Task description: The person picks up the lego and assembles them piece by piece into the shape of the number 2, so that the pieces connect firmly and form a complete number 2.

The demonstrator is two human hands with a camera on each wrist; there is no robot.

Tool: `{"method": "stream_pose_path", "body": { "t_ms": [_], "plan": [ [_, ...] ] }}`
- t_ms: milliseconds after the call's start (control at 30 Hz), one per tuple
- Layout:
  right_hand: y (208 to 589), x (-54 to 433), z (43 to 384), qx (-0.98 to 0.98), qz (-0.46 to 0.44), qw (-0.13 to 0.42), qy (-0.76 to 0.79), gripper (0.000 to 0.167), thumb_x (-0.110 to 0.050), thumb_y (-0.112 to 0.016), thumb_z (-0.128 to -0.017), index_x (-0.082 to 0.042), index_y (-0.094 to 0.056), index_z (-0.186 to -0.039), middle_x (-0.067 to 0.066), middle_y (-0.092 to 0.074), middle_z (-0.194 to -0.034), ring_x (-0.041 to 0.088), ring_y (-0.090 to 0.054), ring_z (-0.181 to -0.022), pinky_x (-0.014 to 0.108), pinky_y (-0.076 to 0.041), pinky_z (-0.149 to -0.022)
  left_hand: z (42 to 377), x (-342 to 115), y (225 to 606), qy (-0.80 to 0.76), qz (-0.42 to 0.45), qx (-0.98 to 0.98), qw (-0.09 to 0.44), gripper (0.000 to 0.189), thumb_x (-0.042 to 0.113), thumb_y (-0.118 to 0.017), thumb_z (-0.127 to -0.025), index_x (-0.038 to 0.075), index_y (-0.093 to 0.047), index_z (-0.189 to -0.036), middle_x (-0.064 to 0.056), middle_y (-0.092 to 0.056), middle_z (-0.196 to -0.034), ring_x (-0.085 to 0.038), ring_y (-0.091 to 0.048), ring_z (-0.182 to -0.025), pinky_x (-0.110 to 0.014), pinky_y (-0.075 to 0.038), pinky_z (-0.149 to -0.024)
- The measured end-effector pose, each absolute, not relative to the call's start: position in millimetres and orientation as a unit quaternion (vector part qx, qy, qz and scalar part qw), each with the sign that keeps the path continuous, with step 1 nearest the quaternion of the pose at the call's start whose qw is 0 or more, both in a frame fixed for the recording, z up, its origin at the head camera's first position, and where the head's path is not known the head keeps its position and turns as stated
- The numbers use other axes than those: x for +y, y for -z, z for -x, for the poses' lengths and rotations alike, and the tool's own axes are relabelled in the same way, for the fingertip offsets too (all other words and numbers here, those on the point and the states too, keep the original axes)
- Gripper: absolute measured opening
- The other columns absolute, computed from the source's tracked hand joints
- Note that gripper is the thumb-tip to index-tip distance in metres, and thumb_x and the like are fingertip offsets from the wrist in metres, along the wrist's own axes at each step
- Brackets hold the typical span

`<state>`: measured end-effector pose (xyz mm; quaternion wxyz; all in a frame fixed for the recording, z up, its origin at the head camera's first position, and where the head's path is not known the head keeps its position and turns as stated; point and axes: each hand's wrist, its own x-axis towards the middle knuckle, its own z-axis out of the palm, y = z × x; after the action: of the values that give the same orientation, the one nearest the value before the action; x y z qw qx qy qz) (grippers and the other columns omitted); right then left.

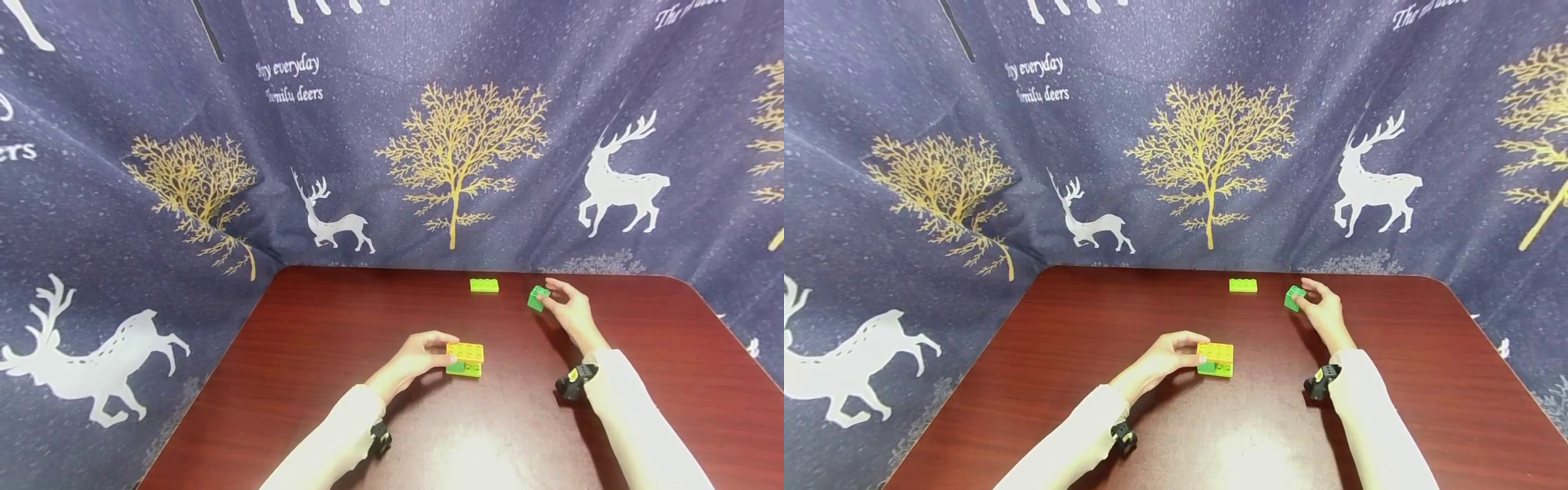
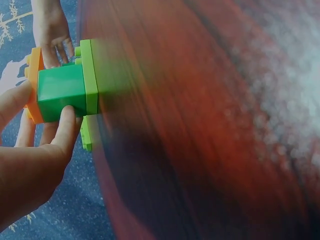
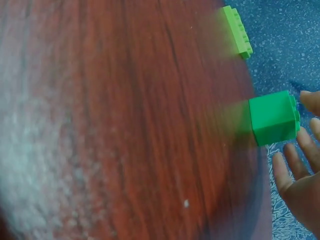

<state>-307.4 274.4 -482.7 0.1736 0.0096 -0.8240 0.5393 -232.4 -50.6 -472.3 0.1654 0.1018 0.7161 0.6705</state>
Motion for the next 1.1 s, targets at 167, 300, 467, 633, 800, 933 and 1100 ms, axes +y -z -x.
{"method": "stream_pose_path", "body": {
  "t_ms": [167, 300, 467, 633, 800, 933, 1100],
  "plan": [
    [485.7, 277.3, 306.4, -0.827, -0.002, 0.138, -0.545, 0.048, 0.0, -0.065, -0.087, 0.014, -0.048, -0.13, 0.038, -0.054, -0.12, -0.017, -0.048, -0.079, 0.006, -0.044, -0.068, 232.2, -51.2, 472.5, -0.667, -0.104, 0.72, 0.161, 0.034, -0.003, -0.073, -0.079, 0.001, -0.068, -0.113, -0.013, -0.069, -0.107, -0.017, -0.066, -0.092, -0.028, -0.055, -0.077],
    [488.4, 278.3, 306.6, -0.831, 0.009, 0.119, -0.543, 0.049, -0.001, -0.065, -0.087, 0.014, -0.047, -0.13, 0.037, -0.054, -0.12, -0.017, -0.048, -0.076, 0.007, -0.045, -0.067, 231.8, -51.2, 473.0, -0.669, -0.103, 0.719, 0.161, 0.033, -0.003, -0.072, -0.08, 0.001, -0.068, -0.112, -0.013, -0.069, -0.108, -0.017, -0.066, -0.093, -0.028, -0.055, -0.077],
    [490.6, 279.4, 307.1, -0.831, 0.021, 0.105, -0.545, 0.05, -0.003, -0.066, -0.087, 0.015, -0.046, -0.129, 0.037, -0.054, -0.122, -0.014, -0.049, -0.075, 0.009, -0.046, -0.065, 230.8, -51.0, 473.4, -0.671, -0.104, 0.717, 0.159, 0.034, -0.003, -0.072, -0.08, 0.001, -0.068, -0.113, -0.014, -0.068, -0.109, -0.017, -0.066, -0.093, -0.027, -0.054, -0.077],
    [491.1, 279.8, 307.0, -0.828, 0.026, 0.103, -0.551, 0.048, -0.003, -0.067, -0.087, 0.015, -0.047, -0.127, 0.037, -0.054, -0.121, -0.015, -0.05, -0.074, 0.012, -0.049, -0.064, 230.8, -50.3, 474.2, -0.672, -0.106, 0.716, 0.157, 0.034, -0.004, -0.072, -0.079, 0.001, -0.068, -0.113, -0.013, -0.069, -0.109, -0.017, -0.066, -0.093, -0.027, -0.054, -0.077],
    [489.3, 280.1, 305.7, -0.822, 0.023, 0.11, -0.558, 0.048, -0.005, -0.068, -0.087, 0.014, -0.048, -0.126, 0.037, -0.054, -0.121, -0.015, -0.052, -0.074, 0.013, -0.05, -0.066, 231.9, -50.0, 474.5, -0.674, -0.104, 0.713, 0.161, 0.033, -0.004, -0.072, -0.079, 0.001, -0.068, -0.112, -0.013, -0.069, -0.109, -0.016, -0.066, -0.092, -0.025, -0.054, -0.076],
    [486.8, 279.0, 305.1, -0.826, 0.016, 0.121, -0.551, 0.047, -0.006, -0.069, -0.087, 0.014, -0.049, -0.125, 0.037, -0.055, -0.12, -0.017, -0.051, -0.075, 0.008, -0.046, -0.068, 233.1, -49.9, 475.3, -0.674, -0.101, 0.714, 0.161, 0.033, -0.005, -0.071, -0.079, 0.0, -0.068, -0.112, -0.013, -0.069, -0.108, -0.016, -0.066, -0.091, -0.025, -0.054, -0.075],
    [484.7, 276.8, 303.9, -0.829, 0.014, 0.13, -0.544, 0.046, -0.007, -0.068, -0.088, 0.014, -0.05, -0.124, 0.036, -0.056, -0.119, -0.018, -0.049, -0.075, 0.005, -0.043, -0.07, 233.8, -50.1, 476.2, -0.675, -0.098, 0.713, 0.164, 0.033, -0.006, -0.071, -0.079, 0.0, -0.068, -0.112, -0.014, -0.069, -0.108, -0.016, -0.066, -0.091, -0.026, -0.054, -0.076]
  ]
}}
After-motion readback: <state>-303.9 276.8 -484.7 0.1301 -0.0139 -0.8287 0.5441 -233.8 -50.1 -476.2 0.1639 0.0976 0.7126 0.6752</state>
